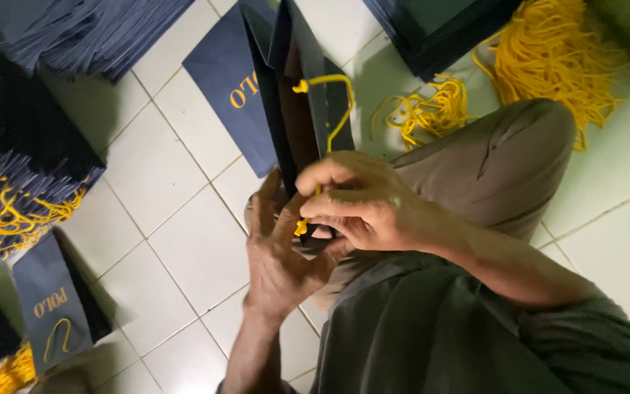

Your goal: Attaching yellow string handles to blue paper bags by threading them through pre-punched holes.

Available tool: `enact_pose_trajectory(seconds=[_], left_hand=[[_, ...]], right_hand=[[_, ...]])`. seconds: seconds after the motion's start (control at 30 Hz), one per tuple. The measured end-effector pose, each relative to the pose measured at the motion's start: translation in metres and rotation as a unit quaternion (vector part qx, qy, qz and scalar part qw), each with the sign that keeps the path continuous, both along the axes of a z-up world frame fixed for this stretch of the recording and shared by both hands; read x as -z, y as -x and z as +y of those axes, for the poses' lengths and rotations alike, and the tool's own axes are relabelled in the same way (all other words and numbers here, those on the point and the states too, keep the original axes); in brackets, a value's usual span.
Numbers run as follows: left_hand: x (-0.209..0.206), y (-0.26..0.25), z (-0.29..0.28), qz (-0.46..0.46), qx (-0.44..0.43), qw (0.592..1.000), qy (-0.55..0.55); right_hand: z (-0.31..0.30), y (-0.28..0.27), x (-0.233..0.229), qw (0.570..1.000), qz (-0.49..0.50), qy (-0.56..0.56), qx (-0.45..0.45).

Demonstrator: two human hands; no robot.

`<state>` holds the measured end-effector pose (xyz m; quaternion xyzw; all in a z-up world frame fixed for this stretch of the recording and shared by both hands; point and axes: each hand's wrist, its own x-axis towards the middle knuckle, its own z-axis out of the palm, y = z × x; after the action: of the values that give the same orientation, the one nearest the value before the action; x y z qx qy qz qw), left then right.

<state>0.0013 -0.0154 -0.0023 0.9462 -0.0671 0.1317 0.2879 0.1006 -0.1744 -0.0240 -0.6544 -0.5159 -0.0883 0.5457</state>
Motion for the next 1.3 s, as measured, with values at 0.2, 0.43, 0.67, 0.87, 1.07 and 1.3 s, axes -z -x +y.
enact_pose_trajectory(seconds=[0.2,0.43,0.67,0.87,1.07,1.3], left_hand=[[0.012,-0.004,-0.009,-0.066,-0.061,0.990,0.109],[0.017,0.006,0.001,-0.098,-0.086,0.985,0.112],[0.018,0.013,0.006,-0.085,-0.075,0.990,0.082],[0.011,0.008,0.014,-0.075,-0.066,0.992,0.078],[-0.018,-0.011,0.017,0.037,0.026,0.993,0.110],[-0.027,-0.090,0.042,-0.051,0.176,0.960,-0.214]], right_hand=[[0.006,-0.001,0.022,0.978,0.139,-0.143,0.064],[0.015,0.007,0.053,0.977,0.172,-0.083,0.092],[-0.009,-0.008,0.061,0.988,0.028,0.087,0.124],[-0.059,-0.046,0.052,0.962,-0.038,0.107,0.250],[-0.071,-0.039,0.019,0.986,0.020,0.066,0.155],[-0.068,-0.056,-0.047,0.999,-0.004,0.031,0.032]])
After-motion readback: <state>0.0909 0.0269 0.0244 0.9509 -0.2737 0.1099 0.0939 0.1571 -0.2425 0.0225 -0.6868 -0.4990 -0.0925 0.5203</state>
